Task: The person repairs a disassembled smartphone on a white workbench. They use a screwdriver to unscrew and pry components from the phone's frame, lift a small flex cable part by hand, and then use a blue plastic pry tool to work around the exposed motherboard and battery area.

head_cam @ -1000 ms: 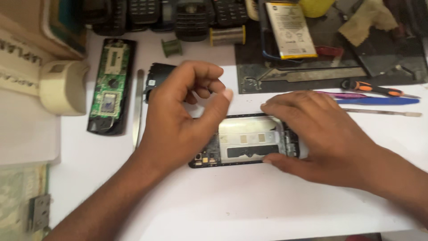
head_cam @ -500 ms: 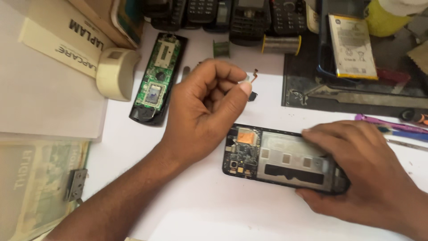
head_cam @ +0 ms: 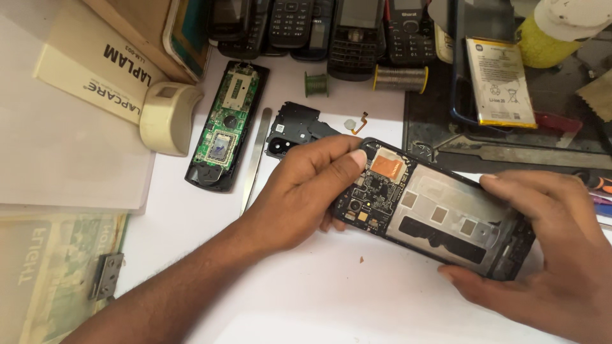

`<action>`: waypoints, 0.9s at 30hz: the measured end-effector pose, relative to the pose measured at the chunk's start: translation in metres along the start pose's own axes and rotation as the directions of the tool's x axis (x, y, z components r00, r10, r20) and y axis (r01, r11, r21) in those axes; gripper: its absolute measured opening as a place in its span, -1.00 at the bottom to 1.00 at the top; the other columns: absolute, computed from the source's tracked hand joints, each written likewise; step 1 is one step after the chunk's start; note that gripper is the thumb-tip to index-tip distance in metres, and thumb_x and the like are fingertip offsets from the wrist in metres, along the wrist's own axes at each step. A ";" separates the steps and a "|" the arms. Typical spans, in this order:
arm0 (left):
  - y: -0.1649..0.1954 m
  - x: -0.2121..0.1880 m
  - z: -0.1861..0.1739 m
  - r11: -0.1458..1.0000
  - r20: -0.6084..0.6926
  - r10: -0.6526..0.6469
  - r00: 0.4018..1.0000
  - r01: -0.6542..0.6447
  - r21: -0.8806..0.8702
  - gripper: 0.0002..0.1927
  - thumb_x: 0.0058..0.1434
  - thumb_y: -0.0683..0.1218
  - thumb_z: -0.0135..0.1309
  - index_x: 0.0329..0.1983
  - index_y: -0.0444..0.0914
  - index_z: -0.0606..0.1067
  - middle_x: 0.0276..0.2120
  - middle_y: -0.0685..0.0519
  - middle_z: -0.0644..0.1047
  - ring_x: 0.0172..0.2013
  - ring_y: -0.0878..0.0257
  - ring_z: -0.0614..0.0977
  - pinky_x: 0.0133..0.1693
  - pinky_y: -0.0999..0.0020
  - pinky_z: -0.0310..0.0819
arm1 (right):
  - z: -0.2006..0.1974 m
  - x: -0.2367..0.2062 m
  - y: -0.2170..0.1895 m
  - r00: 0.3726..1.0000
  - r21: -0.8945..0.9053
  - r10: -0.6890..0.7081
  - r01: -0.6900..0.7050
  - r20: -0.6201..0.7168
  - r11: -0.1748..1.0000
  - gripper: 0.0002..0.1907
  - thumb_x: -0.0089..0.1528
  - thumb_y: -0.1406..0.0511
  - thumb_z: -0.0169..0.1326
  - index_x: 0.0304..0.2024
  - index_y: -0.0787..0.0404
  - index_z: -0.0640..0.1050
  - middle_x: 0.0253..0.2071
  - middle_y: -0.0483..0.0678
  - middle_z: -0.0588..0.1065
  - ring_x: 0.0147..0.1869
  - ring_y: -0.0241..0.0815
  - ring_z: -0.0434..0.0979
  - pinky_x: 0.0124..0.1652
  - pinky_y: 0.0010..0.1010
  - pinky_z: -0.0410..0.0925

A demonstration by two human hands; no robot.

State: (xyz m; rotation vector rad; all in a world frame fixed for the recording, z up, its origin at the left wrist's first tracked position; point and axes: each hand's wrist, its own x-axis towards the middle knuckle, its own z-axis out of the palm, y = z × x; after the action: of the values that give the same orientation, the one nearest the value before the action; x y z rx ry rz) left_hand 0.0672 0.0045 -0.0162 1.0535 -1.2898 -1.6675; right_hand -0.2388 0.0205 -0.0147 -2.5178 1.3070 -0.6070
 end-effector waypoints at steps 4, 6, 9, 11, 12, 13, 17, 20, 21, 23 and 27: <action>-0.002 -0.001 -0.001 0.999 0.047 0.040 0.998 -0.042 0.033 -0.61 0.52 0.05 -0.19 0.08 -0.34 0.49 -0.49 0.13 0.52 -0.56 0.50 0.52 -0.59 0.58 0.39 | 0.000 -0.001 0.007 0.998 0.171 0.060 -0.055 -0.023 0.984 -0.06 -0.09 0.19 0.36 0.28 0.37 0.31 0.14 0.23 0.35 0.16 -0.02 0.51 0.11 -0.26 0.49; -0.003 0.000 0.000 0.998 0.069 0.055 0.996 -0.058 0.038 -0.61 0.52 0.04 -0.19 0.10 -0.33 0.49 -0.47 0.13 0.53 -0.55 0.50 0.53 -0.58 0.58 0.41 | 0.004 -0.002 0.008 0.983 0.200 0.182 -0.172 -0.033 0.965 -0.32 0.11 0.29 0.20 0.25 0.39 0.35 0.05 0.20 0.41 0.09 -0.05 0.56 0.03 -0.32 0.53; -0.002 0.000 0.000 0.998 0.073 0.045 0.996 -0.048 0.035 -0.59 0.52 0.04 -0.19 0.12 -0.36 0.49 -0.45 0.11 0.55 -0.53 0.50 0.56 -0.57 0.58 0.43 | 0.009 -0.005 0.009 0.919 0.349 0.392 -0.382 0.047 0.856 -0.55 0.31 0.33 0.07 0.24 0.36 0.45 -0.14 0.12 0.51 -0.13 -0.12 0.67 -0.18 -0.41 0.59; -0.001 0.001 0.001 0.999 0.074 0.020 0.997 -0.023 0.044 -0.58 0.50 0.02 -0.19 0.18 -0.37 0.47 -0.47 0.09 0.55 -0.56 0.48 0.55 -0.59 0.57 0.42 | 0.009 -0.005 0.010 0.896 0.362 0.431 -0.438 0.107 0.822 -0.63 0.36 0.32 0.03 0.19 0.35 0.52 -0.25 0.06 0.54 -0.26 -0.16 0.69 -0.29 -0.44 0.57; -0.001 0.002 0.002 0.999 0.074 0.006 0.997 -0.010 0.048 -0.57 0.49 0.01 -0.19 0.21 -0.37 0.46 -0.48 0.08 0.55 -0.57 0.47 0.55 -0.61 0.57 0.42 | 0.007 -0.004 0.012 0.907 0.316 0.405 -0.421 0.118 0.850 -0.67 0.37 0.32 0.02 0.14 0.34 0.55 -0.29 0.04 0.53 -0.30 -0.18 0.67 -0.32 -0.44 0.54; 0.000 0.002 0.002 0.999 0.074 0.007 0.997 -0.011 0.045 -0.56 0.46 -0.02 -0.20 0.24 -0.37 0.44 -0.47 0.08 0.56 -0.57 0.47 0.55 -0.61 0.56 0.43 | 0.006 -0.004 0.013 0.916 0.269 0.378 -0.400 0.132 0.876 -0.70 0.37 0.31 0.01 0.09 0.34 0.58 -0.34 0.02 0.53 -0.34 -0.19 0.65 -0.36 -0.45 0.50; 0.001 0.004 -0.001 1.000 0.086 0.015 0.996 -0.017 0.023 -0.48 0.36 -0.12 -0.25 0.34 -0.39 0.36 -0.45 0.07 0.57 -0.56 0.45 0.57 -0.58 0.54 0.47 | 0.007 -0.001 0.014 0.890 0.291 0.423 -0.455 0.167 0.842 -0.71 0.41 0.30 -0.03 0.08 0.33 0.58 -0.32 0.01 0.54 -0.34 -0.23 0.69 -0.35 -0.46 0.51; 0.001 0.004 -0.003 1.000 0.110 0.018 0.994 -0.019 0.005 -0.44 0.31 -0.17 -0.25 0.39 -0.41 0.32 -0.41 0.03 0.59 -0.53 0.44 0.59 -0.54 0.53 0.50 | 0.007 0.001 0.013 0.905 0.301 0.401 -0.426 0.143 0.853 -0.71 0.40 0.31 -0.02 0.05 0.35 0.59 -0.31 0.02 0.54 -0.33 -0.22 0.70 -0.34 -0.45 0.51; 0.001 0.003 -0.003 1.000 0.119 0.018 0.993 -0.018 0.001 -0.42 0.31 -0.18 -0.25 0.40 -0.42 0.31 -0.39 0.02 0.60 -0.51 0.43 0.60 -0.53 0.53 0.51 | 0.006 0.001 0.013 0.895 0.277 0.414 -0.446 0.166 0.851 -0.71 0.39 0.31 -0.02 0.05 0.34 0.60 -0.32 0.02 0.55 -0.33 -0.21 0.69 -0.36 -0.45 0.51; 0.001 0.004 -0.003 1.000 0.132 0.010 0.991 -0.007 -0.021 -0.40 0.27 -0.20 -0.23 0.41 -0.42 0.27 -0.32 -0.02 0.63 -0.50 0.42 0.61 -0.53 0.53 0.51 | 0.005 0.001 0.013 0.882 0.255 0.431 -0.468 0.190 0.846 -0.71 0.39 0.30 -0.02 0.05 0.32 0.60 -0.33 0.02 0.56 -0.33 -0.20 0.68 -0.38 -0.45 0.51; 0.001 0.003 -0.002 1.000 0.144 0.008 0.990 -0.005 -0.022 -0.41 0.26 -0.24 -0.20 0.40 -0.42 0.28 -0.27 -0.07 0.66 -0.46 0.42 0.63 -0.50 0.53 0.54 | 0.006 0.002 0.013 0.870 0.217 0.449 -0.487 0.201 0.846 -0.71 0.38 0.29 -0.01 0.04 0.32 0.60 -0.33 0.02 0.58 -0.34 -0.20 0.69 -0.40 -0.45 0.51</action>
State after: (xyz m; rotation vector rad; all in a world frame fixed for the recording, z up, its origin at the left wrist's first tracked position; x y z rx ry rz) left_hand 0.0681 0.0006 -0.0159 0.9292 -1.3626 -1.7760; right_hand -0.2448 0.0115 -0.0247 -1.8888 1.5923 -0.4403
